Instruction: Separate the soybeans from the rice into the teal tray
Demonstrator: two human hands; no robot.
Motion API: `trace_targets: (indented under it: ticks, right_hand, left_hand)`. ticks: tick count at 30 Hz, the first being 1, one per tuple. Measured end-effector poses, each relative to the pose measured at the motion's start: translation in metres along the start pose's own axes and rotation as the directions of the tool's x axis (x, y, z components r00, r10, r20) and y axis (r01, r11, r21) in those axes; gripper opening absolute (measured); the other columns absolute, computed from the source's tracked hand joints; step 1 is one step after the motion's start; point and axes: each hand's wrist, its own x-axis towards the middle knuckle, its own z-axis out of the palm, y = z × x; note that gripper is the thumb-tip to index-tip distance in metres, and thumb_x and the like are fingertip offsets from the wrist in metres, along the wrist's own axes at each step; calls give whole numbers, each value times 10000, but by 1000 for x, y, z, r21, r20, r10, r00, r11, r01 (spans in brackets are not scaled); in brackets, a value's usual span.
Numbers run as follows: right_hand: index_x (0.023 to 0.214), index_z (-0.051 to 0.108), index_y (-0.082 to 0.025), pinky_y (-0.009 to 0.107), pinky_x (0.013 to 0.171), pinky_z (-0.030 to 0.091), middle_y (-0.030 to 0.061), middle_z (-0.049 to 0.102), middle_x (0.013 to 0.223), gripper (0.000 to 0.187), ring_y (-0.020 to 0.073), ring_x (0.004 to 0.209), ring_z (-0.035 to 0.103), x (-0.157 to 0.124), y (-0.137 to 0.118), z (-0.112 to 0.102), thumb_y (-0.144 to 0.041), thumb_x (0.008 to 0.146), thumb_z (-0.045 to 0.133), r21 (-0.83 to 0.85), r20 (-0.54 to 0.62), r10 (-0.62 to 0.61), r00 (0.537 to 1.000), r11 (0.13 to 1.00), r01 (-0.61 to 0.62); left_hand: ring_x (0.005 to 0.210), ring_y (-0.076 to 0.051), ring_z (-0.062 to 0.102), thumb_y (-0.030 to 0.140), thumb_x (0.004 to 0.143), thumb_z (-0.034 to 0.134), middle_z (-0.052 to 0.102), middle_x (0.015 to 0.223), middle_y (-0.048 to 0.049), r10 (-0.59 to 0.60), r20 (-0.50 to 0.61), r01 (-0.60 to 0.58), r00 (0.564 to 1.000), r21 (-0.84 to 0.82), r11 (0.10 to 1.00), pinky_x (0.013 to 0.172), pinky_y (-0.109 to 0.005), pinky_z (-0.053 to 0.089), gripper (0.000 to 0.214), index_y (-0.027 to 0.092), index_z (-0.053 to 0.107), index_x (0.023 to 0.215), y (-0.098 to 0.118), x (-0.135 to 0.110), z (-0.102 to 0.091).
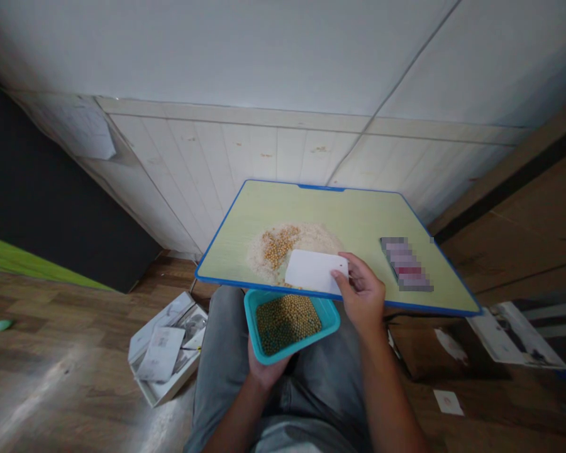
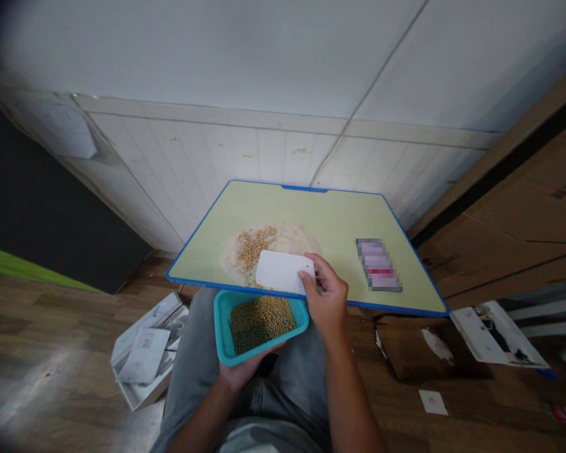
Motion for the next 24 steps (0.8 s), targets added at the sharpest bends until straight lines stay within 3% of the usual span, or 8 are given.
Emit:
trace_targets:
  ticks: [6, 11, 17, 24]
  right_hand:
    - [1231, 900, -259, 329, 669, 675, 69, 913, 993, 349, 246, 812, 838, -5, 1, -1, -406, 915, 925, 7, -31, 16, 999, 1000, -15]
    - [1208, 909, -249, 330, 667, 678, 82, 913, 993, 362, 249, 800, 835, -11, -4, -2, -430, 898, 950, 17, -51, 26, 998, 1000, -25]
    - [1200, 891, -226, 315, 662, 659, 90, 909, 982, 412, 256, 822, 846, -10, -10, -7, -456, 870, 976, 37, -236, 15, 972, 999, -7]
    - [1192, 880, -211, 326, 665, 657, 96, 902, 974, 442, 267, 822, 845, -8, -5, -17, -498, 872, 980, 4, -298, -3, 955, 1000, 5]
  left_hand:
    - [1830, -374, 397, 575, 1164, 481, 637, 1843, -37, -12, -55, 14, 998, 32, 999, 1512, -691, 211, 647, 392, 602, 1772, 0, 1, 5]
    - [1863, -336, 317, 518, 1192, 349, 590, 1879, -2, 34, -89, -31, 995, 32, 999, 1510, -700, 165, 640, 422, 586, 1778, 2, 0, -14]
    - [1866, -331, 311, 569, 1199, 307, 662, 1826, 1, -9, -55, 9, 998, 6, 1000, 1515, -694, 144, 648, 414, 695, 1694, 6, 1, -35]
    - [1864, -341, 323, 548, 1190, 314, 616, 1865, -3, 9, -76, -8, 997, 18, 1000, 1506, -719, 165, 651, 428, 627, 1748, 5, 0, -32]
